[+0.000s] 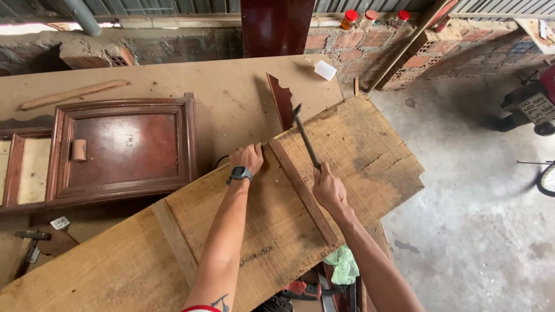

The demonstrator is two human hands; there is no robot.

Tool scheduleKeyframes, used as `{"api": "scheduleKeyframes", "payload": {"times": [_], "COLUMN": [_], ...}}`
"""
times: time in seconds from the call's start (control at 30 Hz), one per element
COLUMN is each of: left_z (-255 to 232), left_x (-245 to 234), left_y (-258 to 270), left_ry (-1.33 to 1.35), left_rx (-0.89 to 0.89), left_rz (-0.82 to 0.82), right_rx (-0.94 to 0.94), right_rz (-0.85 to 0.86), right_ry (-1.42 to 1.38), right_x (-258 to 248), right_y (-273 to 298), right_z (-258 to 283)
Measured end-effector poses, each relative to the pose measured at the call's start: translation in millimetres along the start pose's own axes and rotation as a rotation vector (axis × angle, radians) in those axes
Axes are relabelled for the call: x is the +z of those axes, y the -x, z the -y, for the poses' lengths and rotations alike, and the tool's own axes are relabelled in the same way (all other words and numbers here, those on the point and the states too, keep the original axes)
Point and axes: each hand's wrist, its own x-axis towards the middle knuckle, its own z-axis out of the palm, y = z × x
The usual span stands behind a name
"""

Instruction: The person uses a hammer to strike a large wooden board placed on a workbench. They hold the board with one hand while repeatedly hitting it with the hammer in the other hand. The person also uses pliers to pull a nail from the wood and continues hammering different sections of the board.

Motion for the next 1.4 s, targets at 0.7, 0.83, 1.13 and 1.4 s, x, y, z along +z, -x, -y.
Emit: {"api": "scheduleKeyframes", "payload": {"times": [0.7,0.83,1.13,1.4], "left_z": [-11,-43,-18,-20], "left_x": [-23,-68,-32,-37], "left_y": [11,52,23,28], "left_ry": [0.017,0.326,-0.040,-0.013], "left_rx": [0.017,-0.022,0.007,-0.004], "left_rz": [-0.016,-0.114,-0.008,0.050], "right_rx": [-0.107,-0.050,0.039,0.056], "right_rz": [-0.224,-0.029,-0.252,-0.024], "right_ry": [-0.257,-0.008,0.039,0.416], "right_x": [-31,-3,-92,-126], "right_y": [34,-11,-43,-115], "right_z": [19,-19,-15,-53]}}
